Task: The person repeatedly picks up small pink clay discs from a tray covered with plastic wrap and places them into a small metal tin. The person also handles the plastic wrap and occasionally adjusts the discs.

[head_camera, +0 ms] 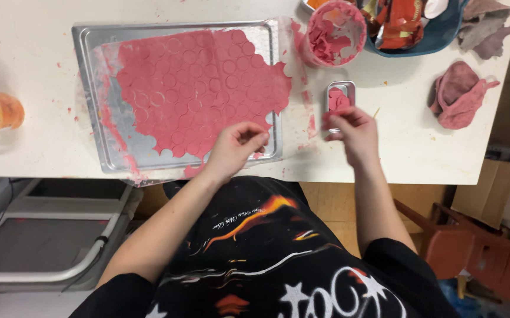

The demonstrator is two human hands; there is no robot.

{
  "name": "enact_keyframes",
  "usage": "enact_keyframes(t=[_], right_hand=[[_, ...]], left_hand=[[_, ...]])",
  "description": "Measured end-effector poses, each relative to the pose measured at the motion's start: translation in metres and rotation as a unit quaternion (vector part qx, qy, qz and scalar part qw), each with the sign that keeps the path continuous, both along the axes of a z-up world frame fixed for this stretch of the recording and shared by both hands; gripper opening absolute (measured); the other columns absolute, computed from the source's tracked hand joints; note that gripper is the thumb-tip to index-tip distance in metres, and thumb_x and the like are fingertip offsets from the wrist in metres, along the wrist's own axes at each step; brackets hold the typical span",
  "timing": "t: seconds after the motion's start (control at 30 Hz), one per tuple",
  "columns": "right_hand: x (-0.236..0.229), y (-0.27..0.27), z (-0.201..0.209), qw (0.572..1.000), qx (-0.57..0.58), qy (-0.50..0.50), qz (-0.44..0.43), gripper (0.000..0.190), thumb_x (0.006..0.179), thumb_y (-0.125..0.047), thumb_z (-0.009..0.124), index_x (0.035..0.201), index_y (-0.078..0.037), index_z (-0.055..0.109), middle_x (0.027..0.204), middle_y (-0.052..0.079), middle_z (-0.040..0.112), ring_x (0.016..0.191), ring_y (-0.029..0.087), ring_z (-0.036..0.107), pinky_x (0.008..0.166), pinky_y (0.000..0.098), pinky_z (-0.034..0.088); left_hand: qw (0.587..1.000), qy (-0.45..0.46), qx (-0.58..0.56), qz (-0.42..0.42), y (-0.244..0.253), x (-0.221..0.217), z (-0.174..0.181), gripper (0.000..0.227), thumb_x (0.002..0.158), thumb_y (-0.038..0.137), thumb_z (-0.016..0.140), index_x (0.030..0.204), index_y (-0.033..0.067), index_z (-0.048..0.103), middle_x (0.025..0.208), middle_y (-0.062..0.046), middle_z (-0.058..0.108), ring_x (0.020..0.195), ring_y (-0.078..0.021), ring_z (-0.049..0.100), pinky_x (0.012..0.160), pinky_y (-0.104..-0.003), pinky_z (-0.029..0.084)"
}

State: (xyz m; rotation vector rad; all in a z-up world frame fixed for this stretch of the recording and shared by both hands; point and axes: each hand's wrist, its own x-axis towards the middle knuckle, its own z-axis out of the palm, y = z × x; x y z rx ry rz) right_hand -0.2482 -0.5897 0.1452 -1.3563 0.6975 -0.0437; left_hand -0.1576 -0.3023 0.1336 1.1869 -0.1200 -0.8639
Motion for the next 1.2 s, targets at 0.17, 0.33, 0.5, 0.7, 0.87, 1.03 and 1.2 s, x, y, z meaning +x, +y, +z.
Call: enact_keyframes(t=[0.17,0.33,0.5,0.7,0.87,1.03,1.2], right_hand=[[0.003,-0.055,-0.04,0.987,-0.119,0.104,-0.033,0.016,0.091,-0.006,0.075,0.103,0.003,0.071,0.091,0.008,0.074,0.076,0.016,0.073,0.057,0.029,0.056],[0.013,-0.067,-0.07,0.932,-0.336,0.127,0.054,0.023,0.089,-0.011,0.081,0.108,0.0,0.076,0.088,0.012,0.075,0.07,0.016,0.07,0.062,0.0304,0.056],[0.004,-0.065,-0.062,0.874,-0.478,0.081,0.042,0.027,0.09,-0.014,0.081,0.113,-0.002,0.075,0.111,0.015,0.071,0.069,0.017,0.068,0.066,0.0317,0.055],[-0.011,-0.05,-0.05,0.92,-0.385,0.067,-0.026,0.03,0.089,-0.016,0.079,0.116,-0.003,0.074,0.112,0.01,0.072,0.075,0.014,0.067,0.068,0.0284,0.055],[-0.009,-0.042,-0.055,0.937,-0.339,0.075,-0.029,0.028,0.091,-0.016,0.078,0.115,-0.003,0.074,0.111,0.007,0.073,0.073,0.011,0.064,0.067,0.026,0.053],[-0.007,-0.036,-0.06,0.949,-0.311,0.049,-0.026,0.029,0.092,-0.015,0.077,0.117,-0.002,0.073,0.108,0.005,0.072,0.073,0.008,0.062,0.069,0.0246,0.053],[-0.012,-0.032,-0.061,0.955,-0.295,0.017,-0.029,0.026,0.092,-0.013,0.077,0.116,-0.001,0.073,0.104,0.003,0.072,0.072,0.007,0.06,0.067,0.0225,0.051]], left_hand=[[0.982,-0.149,0.115,-0.005,-0.034,0.047,-0.004,0.021,0.091,0.02,0.079,0.098,0.0028,0.068,0.086,-0.004,0.072,0.076,-0.0083,0.068,0.068,-0.025,0.054],[0.911,-0.376,0.167,0.037,-0.116,0.115,-0.014,0.03,0.084,0.025,0.086,0.098,0.004,0.07,0.094,-0.005,0.072,0.084,-0.015,0.07,0.072,-0.029,0.058],[0.905,-0.363,0.22,0.042,-0.173,0.158,-0.041,0.04,0.079,0.028,0.088,0.101,0.0031,0.066,0.089,-0.006,0.073,0.08,-0.016,0.071,0.074,-0.031,0.057],[0.946,-0.247,0.208,0.036,-0.189,0.17,-0.082,0.034,0.08,0.022,0.085,0.104,0.0035,0.068,0.092,-0.004,0.074,0.081,-0.0122,0.071,0.074,-0.027,0.059],[0.974,-0.169,0.152,0.022,-0.183,0.17,-0.108,0.03,0.083,0.015,0.08,0.107,0.0029,0.068,0.096,-0.004,0.075,0.079,-0.0106,0.07,0.074,-0.026,0.059],[0.978,-0.17,0.122,0.01,-0.171,0.166,-0.113,0.031,0.084,0.013,0.08,0.11,0.0022,0.068,0.099,-0.005,0.076,0.083,-0.0093,0.07,0.075,-0.025,0.058],[0.967,-0.21,0.142,-0.003,-0.119,0.146,-0.09,0.024,0.088,0.017,0.078,0.107,0.0027,0.072,0.097,-0.003,0.075,0.082,-0.0085,0.069,0.074,-0.025,0.057]])
